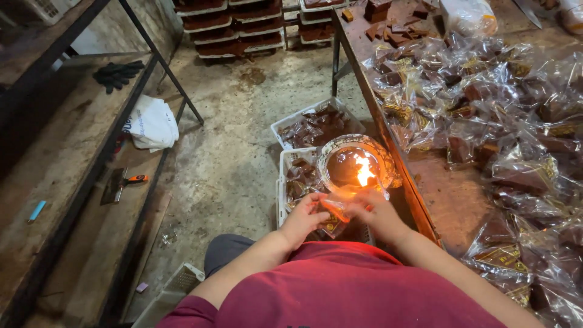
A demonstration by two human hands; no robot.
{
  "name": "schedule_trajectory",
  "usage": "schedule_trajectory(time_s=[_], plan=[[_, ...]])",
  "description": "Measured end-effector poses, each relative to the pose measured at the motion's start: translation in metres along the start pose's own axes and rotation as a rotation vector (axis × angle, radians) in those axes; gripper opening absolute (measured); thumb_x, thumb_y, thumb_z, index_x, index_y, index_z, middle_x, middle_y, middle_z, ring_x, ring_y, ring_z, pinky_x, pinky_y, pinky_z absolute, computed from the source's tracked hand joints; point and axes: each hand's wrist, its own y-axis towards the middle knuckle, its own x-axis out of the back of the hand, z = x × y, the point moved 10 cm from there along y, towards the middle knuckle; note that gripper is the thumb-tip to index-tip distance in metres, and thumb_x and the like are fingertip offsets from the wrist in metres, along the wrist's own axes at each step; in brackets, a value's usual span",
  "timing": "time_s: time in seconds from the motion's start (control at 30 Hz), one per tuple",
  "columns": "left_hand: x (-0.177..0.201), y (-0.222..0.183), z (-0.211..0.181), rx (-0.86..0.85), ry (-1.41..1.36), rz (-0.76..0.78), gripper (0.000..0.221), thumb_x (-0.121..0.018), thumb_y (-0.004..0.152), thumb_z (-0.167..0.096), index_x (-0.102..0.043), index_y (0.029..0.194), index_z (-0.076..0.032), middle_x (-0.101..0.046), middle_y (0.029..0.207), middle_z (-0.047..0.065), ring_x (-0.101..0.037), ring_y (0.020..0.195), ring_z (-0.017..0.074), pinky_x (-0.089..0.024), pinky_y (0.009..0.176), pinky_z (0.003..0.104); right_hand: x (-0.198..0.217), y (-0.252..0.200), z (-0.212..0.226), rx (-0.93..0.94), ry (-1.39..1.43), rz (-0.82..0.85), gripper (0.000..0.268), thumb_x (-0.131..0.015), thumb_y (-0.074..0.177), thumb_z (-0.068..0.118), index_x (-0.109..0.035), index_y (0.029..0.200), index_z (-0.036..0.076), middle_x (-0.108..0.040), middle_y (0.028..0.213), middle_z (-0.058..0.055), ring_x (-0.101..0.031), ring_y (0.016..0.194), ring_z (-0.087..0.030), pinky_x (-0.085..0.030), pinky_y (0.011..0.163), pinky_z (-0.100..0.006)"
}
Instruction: Sealing small plastic bags containing food items by carefully passing the folded edges through a candle flame.
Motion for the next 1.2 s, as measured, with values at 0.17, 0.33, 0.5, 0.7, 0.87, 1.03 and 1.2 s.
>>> schedule_trajectory(time_s=[0.17, 0.33, 0.5, 0.7, 0.87, 1.03, 1.2], plan=[[0.013, 0.007, -0.003, -0.079, 0.12, -0.057, 0.053, -0.082, 0.084, -0.004, -0.064, 0.133, -0.014, -0.074, 0.114, 0.006, -0.07, 0.099, 0.0128, -0.064, 0.075, 0.025, 0.03, 0.0, -0.002, 0.265, -0.084, -0.227, 0.021, -0.084, 0.085, 0.03, -0.074, 0.072, 0.016, -0.065, 0.097, -0.005, -0.062, 0.082, -0.024, -0.052, 0.081, -0.03], [0.009, -0.003, -0.009, -0.034, -0.135, -0.098, 0.042, -0.071, 0.097, -0.007, -0.06, 0.138, -0.008, -0.074, 0.112, 0.01, -0.073, 0.097, 0.0195, -0.066, 0.076, 0.032, 0.031, -0.013, 0.078, 0.421, 0.07, -0.171, 0.007, -0.083, 0.085, 0.024, -0.085, 0.091, 0.02, -0.068, 0.089, -0.002, -0.063, 0.085, -0.018, -0.051, 0.089, -0.028], [0.005, 0.001, 0.029, 0.231, -0.183, 0.006, 0.031, -0.064, 0.103, -0.027, -0.062, 0.134, -0.021, -0.076, 0.092, 0.021, -0.073, 0.058, 0.0266, -0.045, 0.042, 0.016, 0.003, -0.021, 0.094, 0.569, 0.067, 0.06, 0.016, -0.09, 0.076, 0.024, -0.079, 0.078, 0.011, -0.08, 0.09, -0.003, -0.072, 0.101, -0.03, -0.058, 0.089, -0.041], [-0.048, -0.039, -0.014, 0.204, -0.061, 0.263, 0.082, -0.045, 0.098, -0.078, -0.044, 0.157, -0.021, -0.055, 0.151, 0.012, -0.056, 0.133, 0.0312, -0.05, 0.105, 0.058, -0.029, -0.027, -0.024, -0.588, 0.735, -0.013, 0.036, -0.069, 0.1, 0.028, -0.062, 0.114, -0.004, -0.072, 0.078, -0.019, -0.074, 0.067, -0.031, -0.064, 0.061, -0.049], [-0.033, -0.02, -0.015, 0.068, -0.101, 0.172, 0.054, -0.069, 0.098, -0.01, -0.05, 0.148, -0.016, -0.065, 0.129, 0.015, -0.073, 0.104, 0.0309, -0.067, 0.072, 0.039, -0.015, -0.028, 0.043, -0.45, 0.596, 0.168, 0.035, -0.072, 0.093, 0.024, -0.069, 0.123, 0.006, -0.071, 0.094, -0.017, -0.07, 0.086, -0.027, -0.058, 0.08, -0.045], [-0.019, -0.016, -0.005, 0.098, -0.054, 0.069, 0.036, -0.075, 0.094, -0.008, -0.065, 0.127, -0.014, -0.07, 0.111, 0.009, -0.075, 0.095, 0.029, -0.067, 0.066, 0.043, -0.029, -0.024, 0.034, -0.167, 0.094, 0.297, 0.047, -0.074, 0.091, 0.025, -0.069, 0.137, 0.032, -0.076, 0.094, -0.015, -0.073, 0.093, -0.029, -0.056, 0.091, -0.042], [-0.018, -0.019, -0.033, -0.046, 0.388, -0.048, 0.011, -0.081, 0.089, -0.022, -0.079, 0.094, -0.012, -0.074, 0.08, 0.003, -0.066, 0.075, 0.011, -0.057, 0.063, 0.024, 0.006, -0.011, 0.026, -0.086, 0.007, 0.008, 0.026, -0.071, 0.094, 0.029, -0.081, 0.117, 0.034, -0.079, 0.077, -0.008, -0.073, 0.078, -0.022, -0.058, 0.08, -0.038]])
